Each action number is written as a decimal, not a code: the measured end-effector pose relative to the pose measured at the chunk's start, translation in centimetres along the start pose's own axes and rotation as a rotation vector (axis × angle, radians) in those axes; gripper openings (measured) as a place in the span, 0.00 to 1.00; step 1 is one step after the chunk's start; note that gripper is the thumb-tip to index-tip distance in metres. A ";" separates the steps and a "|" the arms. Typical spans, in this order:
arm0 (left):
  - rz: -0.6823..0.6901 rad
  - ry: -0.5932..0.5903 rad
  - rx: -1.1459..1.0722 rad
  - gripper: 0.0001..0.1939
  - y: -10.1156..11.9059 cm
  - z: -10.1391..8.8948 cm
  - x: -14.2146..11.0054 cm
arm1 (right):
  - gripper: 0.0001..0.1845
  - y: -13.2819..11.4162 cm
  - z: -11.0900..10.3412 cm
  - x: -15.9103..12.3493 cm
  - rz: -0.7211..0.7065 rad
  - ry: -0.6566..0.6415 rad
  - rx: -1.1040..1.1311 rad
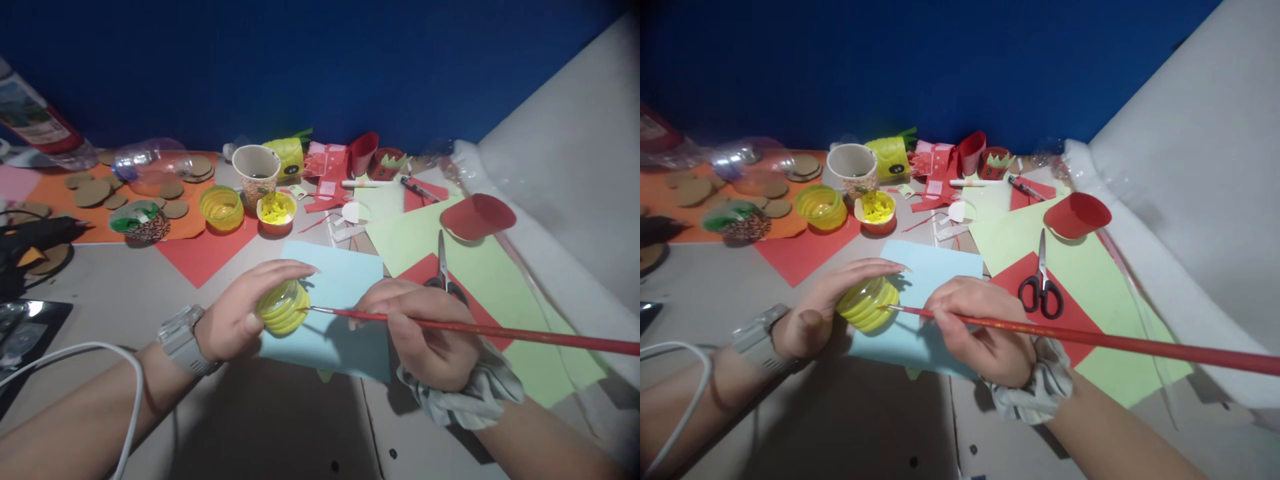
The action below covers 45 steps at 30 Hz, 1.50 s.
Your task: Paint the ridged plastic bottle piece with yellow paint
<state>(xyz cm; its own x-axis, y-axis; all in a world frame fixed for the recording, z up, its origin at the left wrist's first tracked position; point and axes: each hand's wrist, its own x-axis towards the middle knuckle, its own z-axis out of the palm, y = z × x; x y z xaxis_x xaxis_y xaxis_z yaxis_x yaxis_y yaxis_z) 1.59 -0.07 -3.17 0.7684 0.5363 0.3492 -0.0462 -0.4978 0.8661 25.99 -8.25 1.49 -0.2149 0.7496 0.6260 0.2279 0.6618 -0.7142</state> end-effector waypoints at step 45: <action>0.042 0.093 0.242 0.53 0.8 0.3 -0.1 | 0.07 0.4 1.2 -0.6 0.256 0.221 0.108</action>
<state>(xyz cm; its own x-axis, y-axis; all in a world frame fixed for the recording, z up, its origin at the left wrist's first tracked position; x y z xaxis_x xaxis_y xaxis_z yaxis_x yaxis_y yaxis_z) 1.67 -0.73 -2.57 0.7067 0.5665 0.4238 0.0858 -0.6632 0.7435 25.01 -8.43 0.49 0.0495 0.8831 0.4665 0.1431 0.4560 -0.8784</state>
